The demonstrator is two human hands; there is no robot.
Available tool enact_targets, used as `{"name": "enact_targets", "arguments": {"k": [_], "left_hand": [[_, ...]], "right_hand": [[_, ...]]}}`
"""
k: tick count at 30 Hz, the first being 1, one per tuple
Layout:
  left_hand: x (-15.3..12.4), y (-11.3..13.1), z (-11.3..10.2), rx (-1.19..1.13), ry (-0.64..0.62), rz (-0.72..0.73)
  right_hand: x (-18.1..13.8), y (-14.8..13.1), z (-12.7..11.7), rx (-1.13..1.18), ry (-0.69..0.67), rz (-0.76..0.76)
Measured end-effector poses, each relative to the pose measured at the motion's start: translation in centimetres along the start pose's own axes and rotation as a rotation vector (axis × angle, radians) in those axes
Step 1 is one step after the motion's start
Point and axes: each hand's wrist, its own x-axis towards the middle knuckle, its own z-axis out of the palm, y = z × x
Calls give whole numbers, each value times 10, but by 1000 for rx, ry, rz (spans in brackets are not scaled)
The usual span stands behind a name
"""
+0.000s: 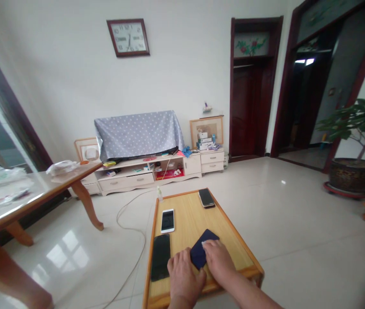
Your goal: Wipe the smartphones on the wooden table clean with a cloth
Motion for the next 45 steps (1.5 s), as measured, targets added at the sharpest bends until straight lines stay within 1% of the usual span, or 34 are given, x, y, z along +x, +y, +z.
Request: {"name": "enact_targets", "arguments": {"k": [3, 5, 7, 10, 11, 12, 13, 16, 17, 18, 21, 22, 23, 24, 27, 28, 29, 33, 34, 38, 39, 42, 43, 45], "left_hand": [[-2, 1, -3, -6, -8, -7], [-3, 2, -5, -2, -13, -18], [-3, 3, -7, 2, -24, -18], [-2, 2, -6, 8, -40, -9], [-2, 1, -4, 6, -35, -9], [-2, 0, -2, 2, -25, -10], [-1, -1, 0, -3, -14, -9], [0, -4, 7, -16, 6, -8], [0, -4, 8, -16, 7, -10], [1, -5, 10, -15, 6, -11], [2, -3, 11, -8, 10, -6], [2, -3, 11, -6, 11, -3], [2, -2, 11, -6, 13, -4], [2, -2, 11, -7, 14, -8], [3, -1, 11, -11, 9, -33], [3, -1, 11, -11, 4, -41], [3, -1, 11, -11, -2, -45], [4, -2, 11, -7, -9, -36], [4, -3, 11, -5, -4, -33], [4, -4, 12, -2, -3, -32], [4, -5, 12, -1, -7, -37], [3, -5, 12, -4, 3, -36], [3, -5, 13, -2, 9, -31], [3, -5, 13, 11, 15, -21]], "right_hand": [[-20, -4, 6, 45, -131, -195], [-22, 1, 1, 28, -197, -230], [-17, 9, -8, -20, -219, -195], [-8, 13, -20, -83, -197, -50], [-8, 11, -21, -89, -200, -29], [-9, 8, -22, -84, -216, -40], [-12, 5, -22, -66, -240, -83], [-21, -2, -21, 17, -319, -279], [-21, -1, -22, 30, -327, -305], [-19, 1, -24, 25, -320, -288], [-8, 9, -28, -46, -239, -83], [-5, 11, -29, -62, -220, -36], [-4, 11, -28, -64, -216, -29], [-4, 10, -26, -53, -228, -65], [-11, 2, -20, 12, -299, -280], [-12, 0, -19, 24, -310, -318], [-13, -2, -19, 24, -311, -315], [-6, -5, -21, -22, -269, -131], [-5, -7, -21, -22, -274, -135], [-5, -17, -18, 6, -343, -328], [-4, -19, -17, 2, -344, -329], [0, -22, -13, -20, -299, -195], [0, -22, -11, -21, -289, -171], [1, -22, -8, -6, -293, -209]]}}
